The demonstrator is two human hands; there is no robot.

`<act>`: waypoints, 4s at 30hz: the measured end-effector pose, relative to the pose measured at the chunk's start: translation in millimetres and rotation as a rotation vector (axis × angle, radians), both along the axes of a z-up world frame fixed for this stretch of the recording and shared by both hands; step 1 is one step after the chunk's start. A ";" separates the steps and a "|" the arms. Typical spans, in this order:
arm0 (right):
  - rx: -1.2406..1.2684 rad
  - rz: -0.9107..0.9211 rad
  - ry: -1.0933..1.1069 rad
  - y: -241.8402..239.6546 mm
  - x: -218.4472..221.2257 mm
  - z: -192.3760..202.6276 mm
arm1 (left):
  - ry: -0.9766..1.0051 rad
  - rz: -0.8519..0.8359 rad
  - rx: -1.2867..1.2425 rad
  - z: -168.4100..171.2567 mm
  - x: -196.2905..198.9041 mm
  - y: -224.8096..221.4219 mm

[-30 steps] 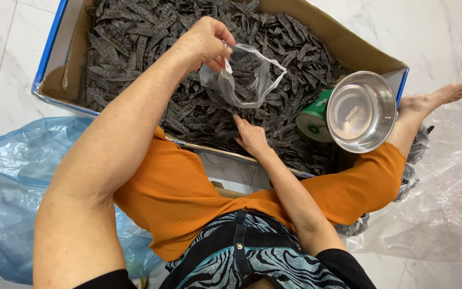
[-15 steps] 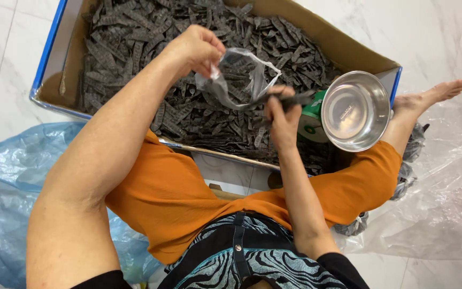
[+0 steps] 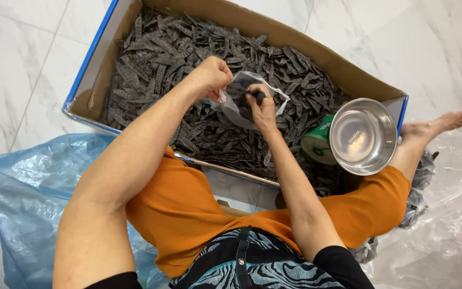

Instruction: The person sits on the floor and packs dark dried seaweed pieces from a large cardboard box into small clear plastic bags. They fill one bag, place it on a metal scale, add more pieces, then tie the bag closed and set it aside.

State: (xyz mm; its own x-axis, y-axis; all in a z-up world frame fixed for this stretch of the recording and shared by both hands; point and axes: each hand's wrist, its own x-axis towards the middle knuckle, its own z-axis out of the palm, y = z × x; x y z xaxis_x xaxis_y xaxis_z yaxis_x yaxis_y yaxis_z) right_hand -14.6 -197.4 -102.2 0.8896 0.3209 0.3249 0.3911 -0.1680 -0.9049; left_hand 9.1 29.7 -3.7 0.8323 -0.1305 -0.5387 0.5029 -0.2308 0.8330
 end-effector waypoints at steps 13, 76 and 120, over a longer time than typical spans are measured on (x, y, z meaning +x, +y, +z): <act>-0.640 -0.074 -0.270 -5.5 -3.9 84.3 | -0.030 -0.047 0.113 20.8 -0.8 -1.8; -1.200 0.073 -0.238 -26.5 -81.5 -89.9 | -0.233 -0.075 0.135 11.5 -4.8 -1.0; -0.672 0.131 0.383 -79.4 -113.6 61.5 | -0.028 0.064 -0.187 -6.4 6.3 2.4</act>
